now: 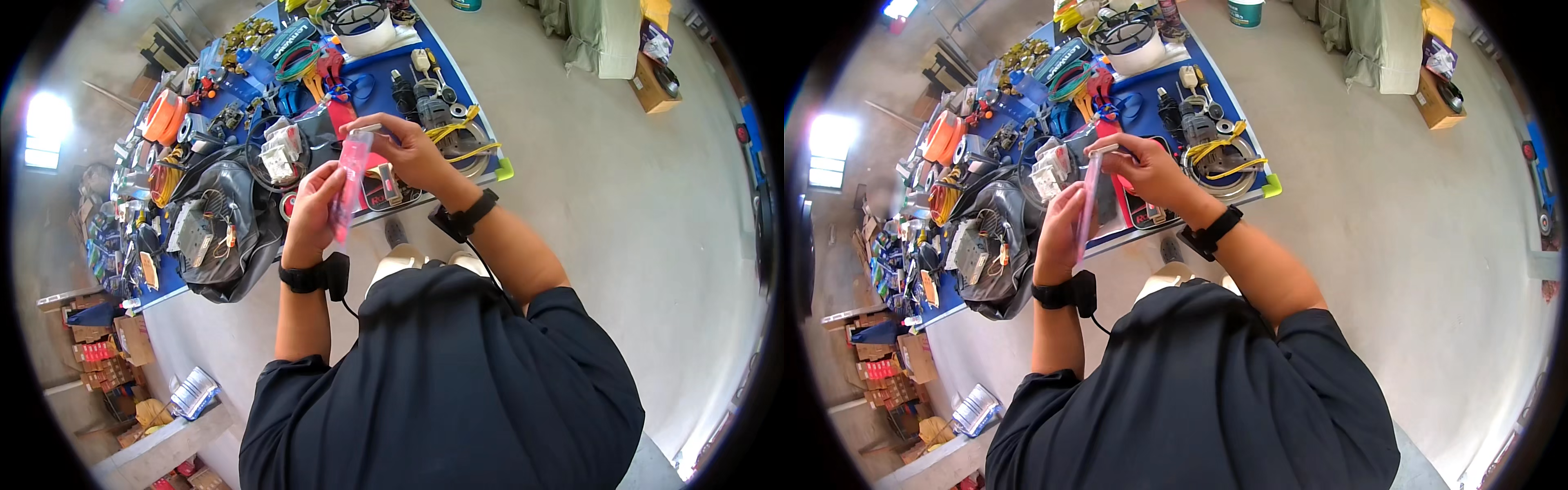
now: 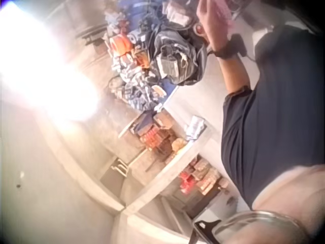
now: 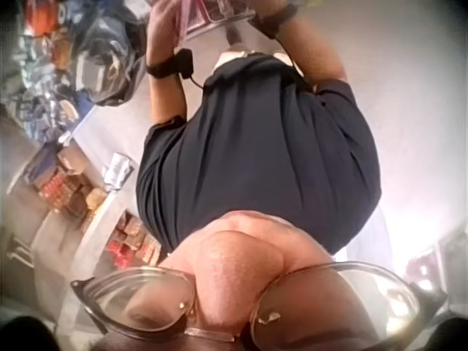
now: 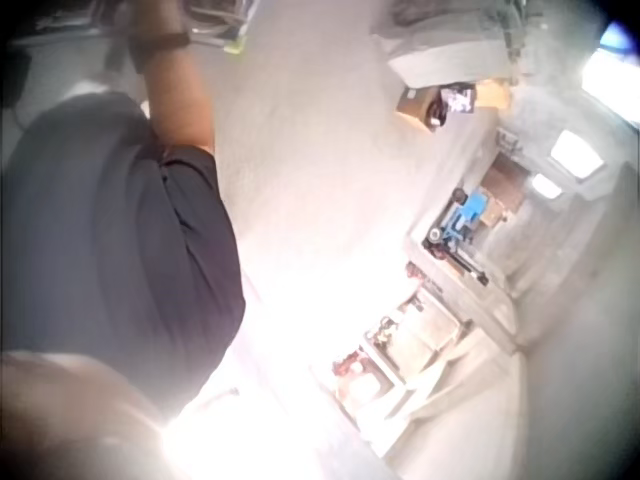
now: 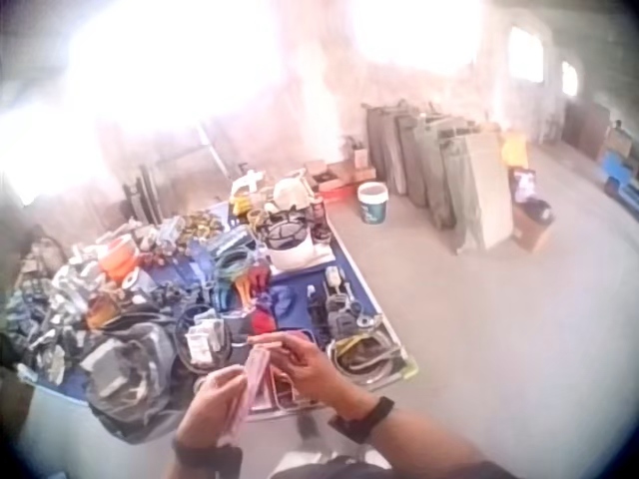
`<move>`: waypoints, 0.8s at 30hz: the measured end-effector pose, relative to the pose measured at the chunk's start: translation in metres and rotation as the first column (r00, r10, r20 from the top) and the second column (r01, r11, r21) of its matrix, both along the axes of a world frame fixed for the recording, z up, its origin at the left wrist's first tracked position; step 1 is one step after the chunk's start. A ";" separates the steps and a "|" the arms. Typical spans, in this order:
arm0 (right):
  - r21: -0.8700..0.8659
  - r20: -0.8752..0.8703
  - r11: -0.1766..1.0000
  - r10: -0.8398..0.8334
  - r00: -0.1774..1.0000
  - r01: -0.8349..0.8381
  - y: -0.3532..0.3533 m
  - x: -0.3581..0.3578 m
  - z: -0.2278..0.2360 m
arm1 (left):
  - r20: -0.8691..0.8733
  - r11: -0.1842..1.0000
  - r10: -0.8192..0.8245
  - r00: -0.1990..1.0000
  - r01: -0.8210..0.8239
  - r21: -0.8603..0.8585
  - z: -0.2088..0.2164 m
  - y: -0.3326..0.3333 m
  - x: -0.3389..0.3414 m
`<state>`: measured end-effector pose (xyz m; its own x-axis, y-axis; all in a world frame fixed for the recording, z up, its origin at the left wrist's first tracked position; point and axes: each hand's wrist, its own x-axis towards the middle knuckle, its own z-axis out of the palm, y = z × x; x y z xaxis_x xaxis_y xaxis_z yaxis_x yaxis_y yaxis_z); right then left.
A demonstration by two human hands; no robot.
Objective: The person attaches a blue lanyard strap to a red ID card holder by sliding the strap through the clip and securing it.
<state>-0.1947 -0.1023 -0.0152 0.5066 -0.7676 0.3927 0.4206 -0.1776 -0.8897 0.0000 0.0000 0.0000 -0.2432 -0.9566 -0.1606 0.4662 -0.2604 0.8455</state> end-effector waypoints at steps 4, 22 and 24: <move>-0.125 -0.059 0.991 -0.063 0.996 0.055 0.003 -0.015 -0.010 | 0.453 0.963 0.268 0.850 -0.220 -0.158 0.022 0.012 -0.020; 0.566 -0.090 0.822 -0.018 0.996 0.066 -0.009 0.020 -0.064 | 0.501 0.965 0.253 0.827 -0.252 -0.071 -0.058 0.017 0.023; 0.642 -0.089 0.758 -0.071 0.994 0.112 -0.014 0.041 -0.057 | 0.488 0.957 0.289 0.823 -0.268 -0.114 -0.066 0.006 0.036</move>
<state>-0.1538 -0.1162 -0.0721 0.4262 -0.8725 -0.2390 0.3786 0.4120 -0.8288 0.0359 0.0064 -0.0661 0.1365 -0.9795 -0.1484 0.0307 -0.1456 0.9889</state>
